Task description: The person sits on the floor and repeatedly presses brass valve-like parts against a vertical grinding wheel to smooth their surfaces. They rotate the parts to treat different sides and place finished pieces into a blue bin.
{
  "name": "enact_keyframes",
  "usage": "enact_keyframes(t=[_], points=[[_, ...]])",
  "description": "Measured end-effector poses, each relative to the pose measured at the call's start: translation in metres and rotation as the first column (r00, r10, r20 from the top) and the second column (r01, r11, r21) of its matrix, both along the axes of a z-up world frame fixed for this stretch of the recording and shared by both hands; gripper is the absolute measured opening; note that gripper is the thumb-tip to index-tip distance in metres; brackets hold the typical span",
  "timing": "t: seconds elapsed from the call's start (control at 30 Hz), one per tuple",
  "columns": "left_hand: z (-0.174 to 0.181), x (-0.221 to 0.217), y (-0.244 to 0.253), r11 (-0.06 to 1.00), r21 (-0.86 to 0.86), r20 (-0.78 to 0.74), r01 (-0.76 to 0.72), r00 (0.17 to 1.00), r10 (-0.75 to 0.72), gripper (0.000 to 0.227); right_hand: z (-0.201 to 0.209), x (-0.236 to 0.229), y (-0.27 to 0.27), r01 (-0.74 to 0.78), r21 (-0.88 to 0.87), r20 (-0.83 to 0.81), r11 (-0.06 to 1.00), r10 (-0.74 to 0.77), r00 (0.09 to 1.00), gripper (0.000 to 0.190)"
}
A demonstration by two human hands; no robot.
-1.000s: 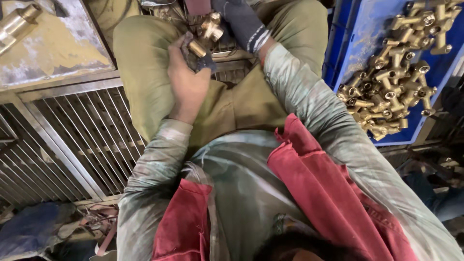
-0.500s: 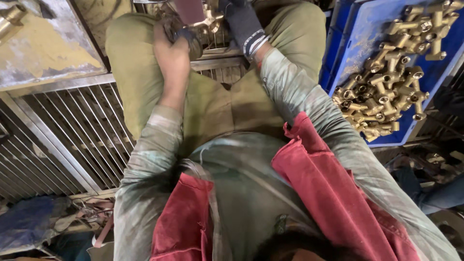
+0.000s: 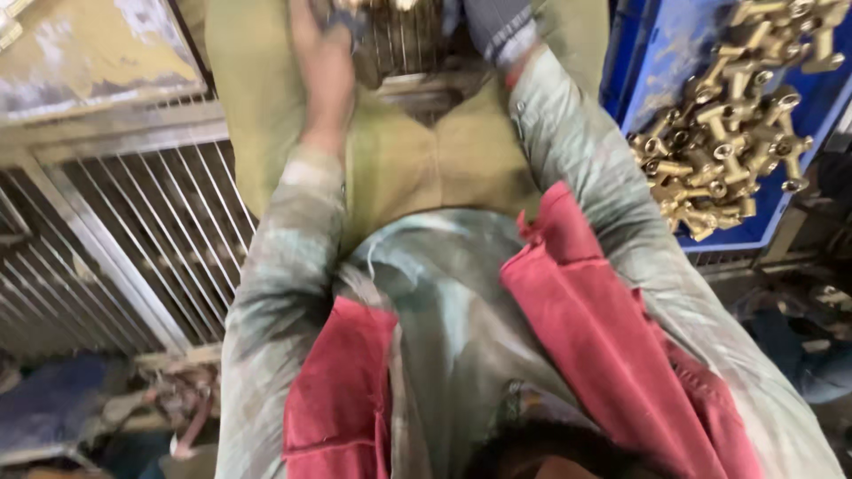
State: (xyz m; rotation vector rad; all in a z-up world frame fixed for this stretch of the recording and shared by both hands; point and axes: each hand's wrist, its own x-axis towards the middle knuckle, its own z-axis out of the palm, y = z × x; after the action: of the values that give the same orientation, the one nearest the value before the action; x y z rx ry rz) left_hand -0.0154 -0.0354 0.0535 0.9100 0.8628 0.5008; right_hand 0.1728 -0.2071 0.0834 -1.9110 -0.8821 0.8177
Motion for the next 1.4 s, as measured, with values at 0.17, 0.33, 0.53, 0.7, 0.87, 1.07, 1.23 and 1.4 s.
enact_keyframes(t=[0.17, 0.33, 0.53, 0.7, 0.87, 1.07, 1.23, 1.4], points=[[0.063, -0.044, -0.008, 0.999, 0.006, 0.204, 0.034, 0.978, -0.034, 0.042, 0.096, -0.025, -0.018, 0.113, 0.420, -0.260, 0.900, -0.001, 0.966, 0.007], [0.101, -0.054, -0.030, 0.990, 0.069, 0.294, 0.122, 0.946, -0.137, 0.046, 0.148, -0.053, -0.023, 0.194, 0.369, -0.304, 0.909, -0.079, 0.949, 0.007], [0.091, -0.044, -0.028, 0.930, 0.352, 0.157, 0.103, 0.973, -0.167, 0.040, 0.138, -0.042, -0.018, 0.252, 0.446, -0.485, 0.859, -0.004, 0.874, 0.020], [0.025, -0.014, -0.007, 0.997, -0.012, 0.142, 0.070, 0.988, -0.068, 0.059, 0.071, -0.023, 0.001, 0.311, 0.388, -0.510, 0.867, -0.079, 0.857, 0.019], [-0.042, -0.004, 0.009, 0.996, -0.082, 0.016, 0.031, 0.999, -0.030, 0.050, 0.011, 0.002, 0.003, -0.130, 0.020, 0.274, 0.991, 0.120, 0.954, 0.017], [-0.083, 0.003, 0.015, 0.999, -0.047, -0.178, -0.004, 0.984, -0.004, 0.032, -0.041, 0.013, 0.006, -0.219, -0.185, 0.459, 0.958, 0.281, 0.843, 0.024], [-0.053, 0.019, 0.021, 0.995, -0.099, -0.193, -0.010, 0.981, -0.010, 0.020, -0.037, 0.011, 0.009, -0.044, -0.045, -0.228, 0.998, 0.032, 0.973, 0.031], [0.051, -0.006, 0.006, 0.992, -0.025, 0.045, 0.121, 0.992, -0.119, 0.030, 0.036, -0.009, -0.009, 0.441, 0.152, -0.928, 0.885, -0.025, 0.370, 0.029]])
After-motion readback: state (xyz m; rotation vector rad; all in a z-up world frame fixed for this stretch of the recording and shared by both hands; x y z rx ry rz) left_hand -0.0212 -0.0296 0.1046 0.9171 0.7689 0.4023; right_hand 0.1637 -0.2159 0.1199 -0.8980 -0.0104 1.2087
